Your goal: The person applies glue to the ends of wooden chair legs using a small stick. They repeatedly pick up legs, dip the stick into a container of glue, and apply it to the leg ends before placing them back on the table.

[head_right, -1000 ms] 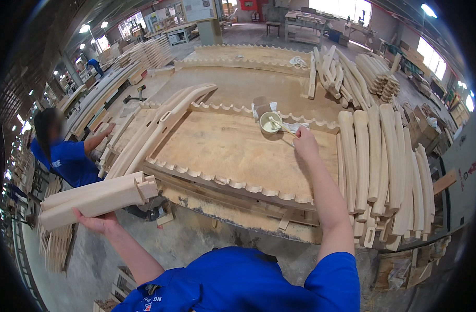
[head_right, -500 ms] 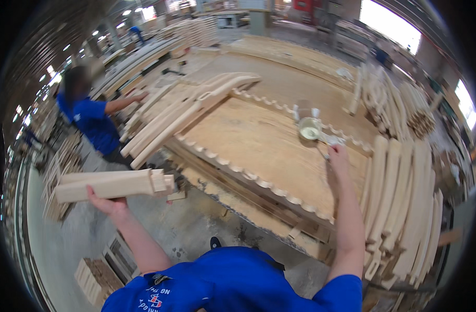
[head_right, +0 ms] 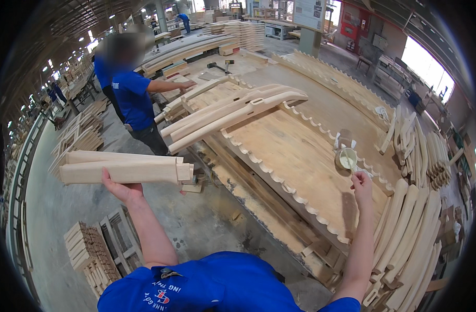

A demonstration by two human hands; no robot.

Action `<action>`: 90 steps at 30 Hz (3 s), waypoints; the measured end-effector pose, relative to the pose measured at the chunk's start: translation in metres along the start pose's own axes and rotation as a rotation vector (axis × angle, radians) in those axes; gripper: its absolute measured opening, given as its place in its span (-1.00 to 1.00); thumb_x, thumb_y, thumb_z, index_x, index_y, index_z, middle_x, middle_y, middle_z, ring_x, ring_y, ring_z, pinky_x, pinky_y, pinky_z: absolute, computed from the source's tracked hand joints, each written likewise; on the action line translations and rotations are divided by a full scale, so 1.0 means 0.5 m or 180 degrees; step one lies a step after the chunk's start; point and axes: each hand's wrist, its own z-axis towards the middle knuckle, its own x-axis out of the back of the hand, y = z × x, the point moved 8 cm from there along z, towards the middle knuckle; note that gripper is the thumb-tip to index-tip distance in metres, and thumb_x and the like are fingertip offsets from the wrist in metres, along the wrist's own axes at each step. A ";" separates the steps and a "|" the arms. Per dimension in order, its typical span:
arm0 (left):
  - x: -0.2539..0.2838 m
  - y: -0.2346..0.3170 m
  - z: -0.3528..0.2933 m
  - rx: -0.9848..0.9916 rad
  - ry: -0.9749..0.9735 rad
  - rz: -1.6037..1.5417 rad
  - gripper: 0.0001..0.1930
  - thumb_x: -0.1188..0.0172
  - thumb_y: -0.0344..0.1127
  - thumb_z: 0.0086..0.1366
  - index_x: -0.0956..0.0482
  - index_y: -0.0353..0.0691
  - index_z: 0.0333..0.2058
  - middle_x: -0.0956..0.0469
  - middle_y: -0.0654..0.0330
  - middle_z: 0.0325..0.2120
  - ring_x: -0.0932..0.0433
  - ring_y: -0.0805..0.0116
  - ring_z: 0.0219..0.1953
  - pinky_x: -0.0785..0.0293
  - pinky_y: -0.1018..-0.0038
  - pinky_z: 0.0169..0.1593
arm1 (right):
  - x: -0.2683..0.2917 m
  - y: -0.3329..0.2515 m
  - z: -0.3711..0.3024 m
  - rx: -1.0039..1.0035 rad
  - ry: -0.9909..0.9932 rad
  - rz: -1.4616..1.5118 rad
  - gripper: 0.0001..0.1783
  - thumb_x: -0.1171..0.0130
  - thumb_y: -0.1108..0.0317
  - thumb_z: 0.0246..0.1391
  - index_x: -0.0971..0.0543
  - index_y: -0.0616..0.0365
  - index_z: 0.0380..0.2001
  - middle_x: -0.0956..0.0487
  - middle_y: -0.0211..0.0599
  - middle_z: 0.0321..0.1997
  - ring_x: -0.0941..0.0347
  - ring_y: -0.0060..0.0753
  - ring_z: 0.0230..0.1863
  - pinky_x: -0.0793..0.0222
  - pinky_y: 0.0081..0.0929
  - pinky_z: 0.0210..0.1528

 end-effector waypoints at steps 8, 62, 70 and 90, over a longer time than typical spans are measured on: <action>0.130 0.058 0.098 0.0033 0.0668 0.0296 -0.39 -0.27 0.00 0.04 -0.32 -0.12 0.02 -0.41 0.18 -0.11 -0.43 0.21 -0.06 -0.42 0.21 -0.01 | -0.419 -0.342 -0.174 0.0883 -0.1701 0.0302 -0.84 -0.08 0.37 0.12 -0.53 0.25 -0.33 -0.48 -0.43 -0.46 -0.36 -0.60 -0.41 -0.28 -0.62 -0.33; 0.302 0.218 0.180 0.0248 0.1296 0.1115 -0.36 -0.25 0.10 -0.08 -0.31 0.00 -0.02 -0.34 0.13 -0.09 -0.27 0.10 -0.03 -0.17 0.03 -0.04 | -0.846 -0.475 -0.503 0.3260 -0.2339 -0.0555 -0.81 -0.11 0.20 0.05 -0.46 0.02 -0.54 -0.46 -0.39 -0.57 -0.47 -0.27 -0.45 -0.37 -0.31 -0.47; 0.307 0.215 0.187 0.0291 0.1273 0.0952 -0.30 -0.27 0.08 -0.09 -0.29 -0.02 0.04 -0.31 0.08 -0.02 -0.26 0.07 0.05 -0.16 -0.07 0.02 | -0.849 -0.452 -0.458 0.2788 -0.2045 -0.0566 -0.82 -0.12 0.21 0.05 -0.49 0.04 -0.50 -0.48 -0.34 -0.54 -0.47 -0.23 -0.42 -0.37 -0.31 -0.43; 0.174 0.238 0.150 0.0858 -0.2536 -0.1497 -0.08 -0.49 -0.16 -0.34 -0.22 -0.21 0.06 -0.32 0.06 -0.04 -0.30 0.09 0.04 -0.19 0.23 0.15 | -0.813 -0.427 -0.499 0.1764 -0.2919 -0.0593 -0.73 -0.04 0.16 0.11 -0.55 0.15 -0.42 -0.48 -0.20 -0.58 -0.44 -0.12 -0.48 -0.30 -0.26 -0.46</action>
